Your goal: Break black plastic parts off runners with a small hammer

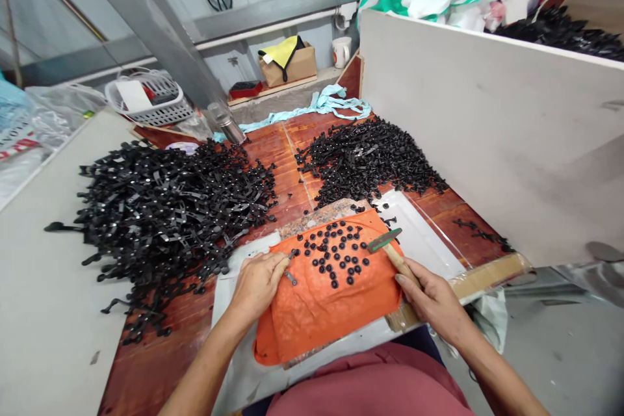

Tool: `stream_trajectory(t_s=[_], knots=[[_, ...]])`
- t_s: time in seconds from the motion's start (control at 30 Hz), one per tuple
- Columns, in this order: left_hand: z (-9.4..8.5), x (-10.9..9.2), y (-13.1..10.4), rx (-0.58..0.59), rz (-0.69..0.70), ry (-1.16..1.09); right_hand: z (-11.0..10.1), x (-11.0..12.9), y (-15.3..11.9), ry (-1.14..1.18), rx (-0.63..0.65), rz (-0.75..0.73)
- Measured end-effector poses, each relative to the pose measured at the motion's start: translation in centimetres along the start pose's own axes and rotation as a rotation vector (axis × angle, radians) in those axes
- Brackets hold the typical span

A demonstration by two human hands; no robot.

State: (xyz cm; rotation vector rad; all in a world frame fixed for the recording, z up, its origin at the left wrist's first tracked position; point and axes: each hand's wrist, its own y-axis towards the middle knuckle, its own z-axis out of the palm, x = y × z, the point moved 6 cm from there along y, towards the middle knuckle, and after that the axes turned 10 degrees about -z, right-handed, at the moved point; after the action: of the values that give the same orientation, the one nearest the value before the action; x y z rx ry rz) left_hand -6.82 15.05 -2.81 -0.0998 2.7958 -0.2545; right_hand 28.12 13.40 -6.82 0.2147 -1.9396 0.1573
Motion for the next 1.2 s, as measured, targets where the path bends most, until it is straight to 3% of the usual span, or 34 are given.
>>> stream_trajectory(t_s=[0.17, 0.33, 0.5, 0.6, 0.73, 0.97, 1.2], knots=[[-0.4, -0.4, 0.2, 0.033, -0.018, 0.067, 0.2, 1.1, 0.1, -0.061, 0.073, -0.018], [-0.7, -0.7, 0.5, 0.104, -0.020, 0.048, 0.6, 4.3, 0.8, -0.174, 0.127, -0.091], [-0.3, -0.3, 0.3, 0.063, -0.022, 0.028, 2.5, 7.9, 2.6, -0.264, 0.224, -0.206], [0.0, 0.1, 0.6, 0.045, -0.023, -0.131, 3.6, 9.0, 3.3, -0.276, 0.262, -0.230], [-0.8, 0.7, 1.6, -0.020, -0.042, -0.317, 4.0, 8.7, 3.4, -0.264, 0.252, -0.227], [-1.3, 0.1, 4.0, 0.011, 0.006, -0.203, 3.2, 6.9, 2.6, -0.258, 0.230, -0.182], [-0.5, -0.3, 4.2, 0.073, -0.004, -0.177, 3.1, 6.7, 2.6, -0.216, 0.234, -0.149]])
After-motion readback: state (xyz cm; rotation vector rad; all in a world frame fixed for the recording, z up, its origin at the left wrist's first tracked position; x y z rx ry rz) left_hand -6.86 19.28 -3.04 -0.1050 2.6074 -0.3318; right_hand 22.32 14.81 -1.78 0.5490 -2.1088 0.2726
